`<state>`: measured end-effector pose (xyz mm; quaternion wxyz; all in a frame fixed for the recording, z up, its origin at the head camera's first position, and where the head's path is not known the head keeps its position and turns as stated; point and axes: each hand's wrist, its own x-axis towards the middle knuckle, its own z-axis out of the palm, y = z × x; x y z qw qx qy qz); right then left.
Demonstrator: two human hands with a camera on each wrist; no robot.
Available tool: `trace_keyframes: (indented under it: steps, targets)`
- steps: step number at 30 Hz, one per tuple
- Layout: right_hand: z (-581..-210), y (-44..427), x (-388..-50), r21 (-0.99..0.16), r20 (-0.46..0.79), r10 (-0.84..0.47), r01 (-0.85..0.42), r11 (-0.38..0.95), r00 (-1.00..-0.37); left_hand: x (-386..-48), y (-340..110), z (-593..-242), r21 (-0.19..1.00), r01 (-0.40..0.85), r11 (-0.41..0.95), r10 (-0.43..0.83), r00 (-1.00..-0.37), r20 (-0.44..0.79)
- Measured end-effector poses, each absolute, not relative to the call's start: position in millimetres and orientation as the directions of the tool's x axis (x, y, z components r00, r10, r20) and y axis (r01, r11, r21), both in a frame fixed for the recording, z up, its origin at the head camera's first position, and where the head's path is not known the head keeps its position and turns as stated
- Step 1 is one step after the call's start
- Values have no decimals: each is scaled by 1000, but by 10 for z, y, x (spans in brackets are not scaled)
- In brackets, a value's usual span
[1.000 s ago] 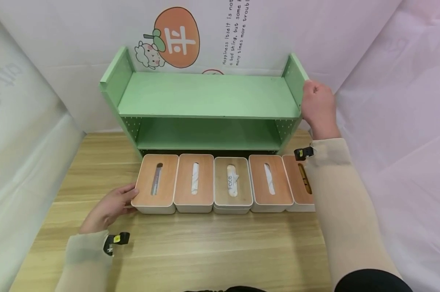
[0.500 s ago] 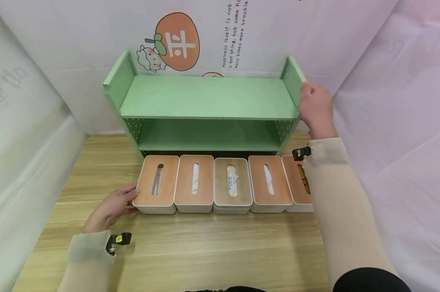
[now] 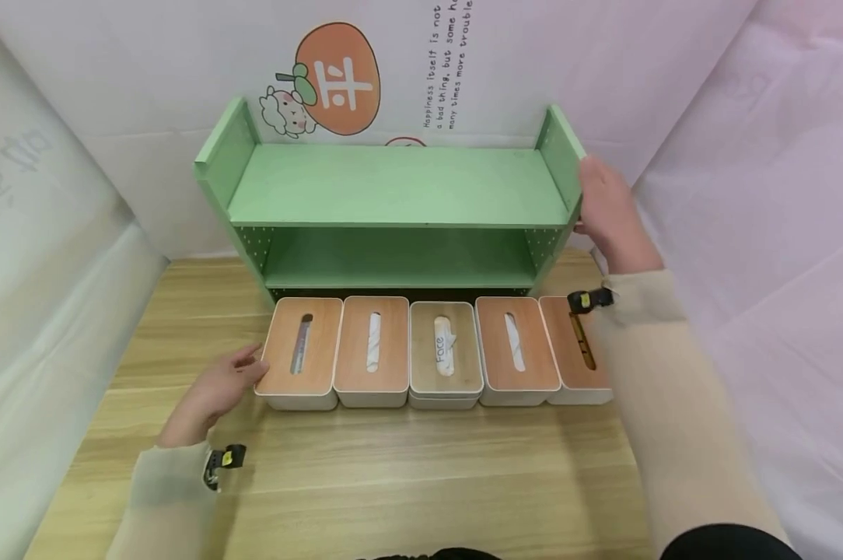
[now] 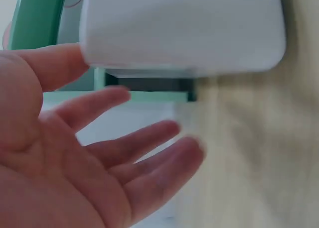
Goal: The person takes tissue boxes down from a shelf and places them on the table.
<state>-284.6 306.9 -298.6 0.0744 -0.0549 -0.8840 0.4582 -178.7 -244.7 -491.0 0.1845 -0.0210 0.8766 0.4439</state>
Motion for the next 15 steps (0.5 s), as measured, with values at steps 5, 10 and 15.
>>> trace_keyframes:
  steps: [5, 10, 15]
  targets:
    - [-3208, 3278, -2489, -754, 116, 147, 9, 657, -982, -1715, -2481, -4655, 449, 33, 893, 31, -999, 11]
    - [-3646, 3410, -2085, -627, 281, 270, 36, 778, -921, -1644, -2409, -4346, 203, 33, 979, -16, -972, 233]
    - [-3975, 3306, -1802, -486, 339, 294, 101, 868, -894, -1557, -2097, -4134, 171, -35, 985, -68, -978, 196]
